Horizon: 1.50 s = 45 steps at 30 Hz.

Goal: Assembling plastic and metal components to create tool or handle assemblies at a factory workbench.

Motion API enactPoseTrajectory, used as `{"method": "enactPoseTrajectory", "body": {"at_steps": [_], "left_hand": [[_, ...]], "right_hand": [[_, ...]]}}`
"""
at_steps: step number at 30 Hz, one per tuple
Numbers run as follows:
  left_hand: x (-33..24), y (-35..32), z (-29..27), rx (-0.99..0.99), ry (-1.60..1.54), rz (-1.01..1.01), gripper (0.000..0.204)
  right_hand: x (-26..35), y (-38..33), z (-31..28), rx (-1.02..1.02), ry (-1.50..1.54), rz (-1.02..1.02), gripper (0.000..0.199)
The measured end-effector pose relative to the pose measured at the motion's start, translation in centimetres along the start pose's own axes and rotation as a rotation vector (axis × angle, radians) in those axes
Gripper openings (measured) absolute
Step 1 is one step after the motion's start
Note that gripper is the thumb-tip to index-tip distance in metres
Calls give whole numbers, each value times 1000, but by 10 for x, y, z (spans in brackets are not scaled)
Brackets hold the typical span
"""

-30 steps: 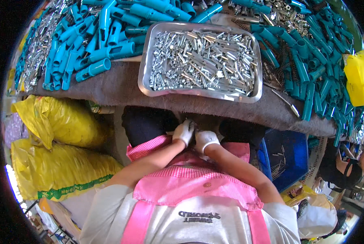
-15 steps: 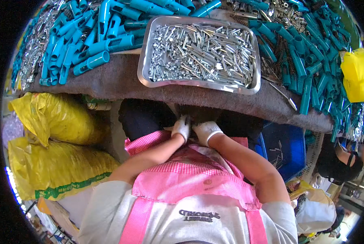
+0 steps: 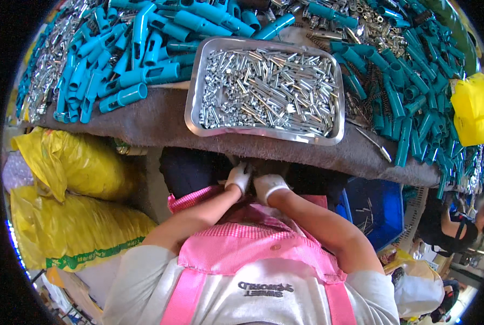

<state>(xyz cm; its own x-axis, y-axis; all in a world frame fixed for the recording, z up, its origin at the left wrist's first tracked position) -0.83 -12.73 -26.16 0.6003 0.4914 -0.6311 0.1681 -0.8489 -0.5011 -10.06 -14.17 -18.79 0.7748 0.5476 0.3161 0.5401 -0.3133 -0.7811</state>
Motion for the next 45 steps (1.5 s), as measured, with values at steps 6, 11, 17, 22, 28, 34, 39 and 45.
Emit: {"method": "enactPoseTrajectory", "body": {"at_steps": [6, 11, 17, 22, 28, 34, 39, 45], "left_hand": [[-17, 11, 20, 85, 242, -14, 39], [-13, -1, 20, 29, 134, 8, 42], [-36, -22, -18, -113, -84, 108, 37], [-8, -1, 14, 13, 20, -49, 39], [-14, -22, -5, -52, -133, -86, 38], [-4, -5, 20, -81, 11, -21, 41], [-2, 14, 20, 13, 55, 21, 40], [-28, -8, 10, 125, 127, -25, 41]], "right_hand": [[-30, 16, 42, -100, 253, 121, 40], [-18, -5, 42, -140, 182, 92, 29], [-11, -15, 7, -101, -40, -6, 23], [-14, -6, 12, -34, -11, 22, 24], [-1, -10, -4, -52, -119, -94, 24], [-27, 25, 37, -86, 1, 52, 26], [-19, 9, 24, -3, 66, 45, 27], [-22, 9, 65, -145, 312, 52, 51]]}}
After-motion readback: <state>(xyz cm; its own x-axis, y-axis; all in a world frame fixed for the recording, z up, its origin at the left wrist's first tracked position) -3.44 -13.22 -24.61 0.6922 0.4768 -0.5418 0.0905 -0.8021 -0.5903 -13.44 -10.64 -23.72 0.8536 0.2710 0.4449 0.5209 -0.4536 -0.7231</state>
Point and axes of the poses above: each hand's wrist, its own y-axis towards the middle knuckle, its own z-axis out of the palm, x = y × z, the point moved 8 cm from there along y, towards the middle knuckle, and after that the axes turned 7 degrees about x, right-handed, at the moved point
